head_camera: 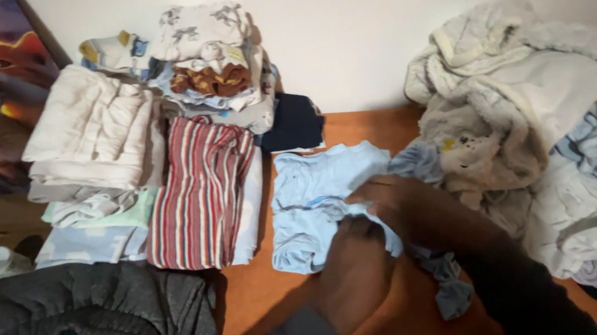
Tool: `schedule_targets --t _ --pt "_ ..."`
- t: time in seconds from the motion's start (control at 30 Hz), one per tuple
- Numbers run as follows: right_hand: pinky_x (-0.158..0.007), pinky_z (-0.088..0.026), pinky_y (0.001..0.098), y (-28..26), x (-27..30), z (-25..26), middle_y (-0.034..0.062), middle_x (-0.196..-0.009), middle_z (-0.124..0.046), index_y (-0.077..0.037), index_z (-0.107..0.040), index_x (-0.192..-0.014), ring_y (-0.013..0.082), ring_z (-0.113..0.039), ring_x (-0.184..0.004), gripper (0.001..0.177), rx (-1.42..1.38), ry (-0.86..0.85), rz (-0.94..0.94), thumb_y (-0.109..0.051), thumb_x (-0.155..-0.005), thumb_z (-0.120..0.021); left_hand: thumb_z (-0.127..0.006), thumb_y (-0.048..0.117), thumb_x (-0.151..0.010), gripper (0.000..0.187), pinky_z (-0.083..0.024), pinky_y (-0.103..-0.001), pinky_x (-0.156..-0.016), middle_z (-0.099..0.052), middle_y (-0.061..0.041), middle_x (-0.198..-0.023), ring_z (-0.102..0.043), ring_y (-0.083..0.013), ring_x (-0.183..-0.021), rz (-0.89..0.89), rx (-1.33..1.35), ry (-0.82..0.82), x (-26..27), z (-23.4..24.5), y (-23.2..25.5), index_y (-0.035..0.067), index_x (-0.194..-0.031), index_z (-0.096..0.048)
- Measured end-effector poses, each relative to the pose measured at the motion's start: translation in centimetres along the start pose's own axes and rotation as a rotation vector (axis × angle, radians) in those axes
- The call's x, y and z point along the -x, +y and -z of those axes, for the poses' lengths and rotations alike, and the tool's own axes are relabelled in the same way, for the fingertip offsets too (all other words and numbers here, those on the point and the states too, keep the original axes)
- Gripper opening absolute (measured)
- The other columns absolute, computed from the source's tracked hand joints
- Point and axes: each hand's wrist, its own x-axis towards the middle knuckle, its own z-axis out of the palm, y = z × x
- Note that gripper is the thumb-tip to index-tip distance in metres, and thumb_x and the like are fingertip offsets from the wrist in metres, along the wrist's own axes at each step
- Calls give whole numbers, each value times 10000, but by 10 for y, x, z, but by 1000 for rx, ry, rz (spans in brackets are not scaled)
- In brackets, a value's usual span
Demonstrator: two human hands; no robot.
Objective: Folding baby clothes and stacking them neatly on a desk.
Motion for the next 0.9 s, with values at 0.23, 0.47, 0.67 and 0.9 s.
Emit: schedule_targets --t 0.23,0.47,0.67,0.9 --pt "-1128 -367 491 9 31 -7 159 -1495 -570 -20 -581 -1443 401 -452 -1418 899 -210 -63 286 -130 -577 -798 -714 224 -667 482 -394 -554 -882 -624 -232 -1141 -527 -442 -1104 129 -219 129 35 58 -13 13 -1095 -649" --pt "-1094 -469 375 65 37 -55 110 -1329 -681 -102 -669 -1261 278 -614 -1292 333 -317 30 181 -79 -935 -607 -608 136 -874 267 -466 -509 -913 -673 -188 -1035 -622 -353 -1016 47 -480 -16 31 68 -27 28 -1111 -661" --pt "-843 -570 424 13 28 -5 160 -1056 -737 -79 -675 -1197 350 -707 -962 378 -309 -98 -293 -98 -828 -599 -643 141 -889 140 -501 -529 -787 -666 -199 -921 -632 -385 -921 112 -270 -151 9 94 -30 44 -986 -612" --pt "-869 -550 402 8 11 2 153 -1098 -744 -53 -635 -1185 304 -725 -1028 321 -234 63 -329 -194 -896 -626 -813 222 -661 541 -489 -577 -694 -629 -264 -979 -594 -469 -912 167 -193 -160 27 82 -11 -20 -1094 -596"
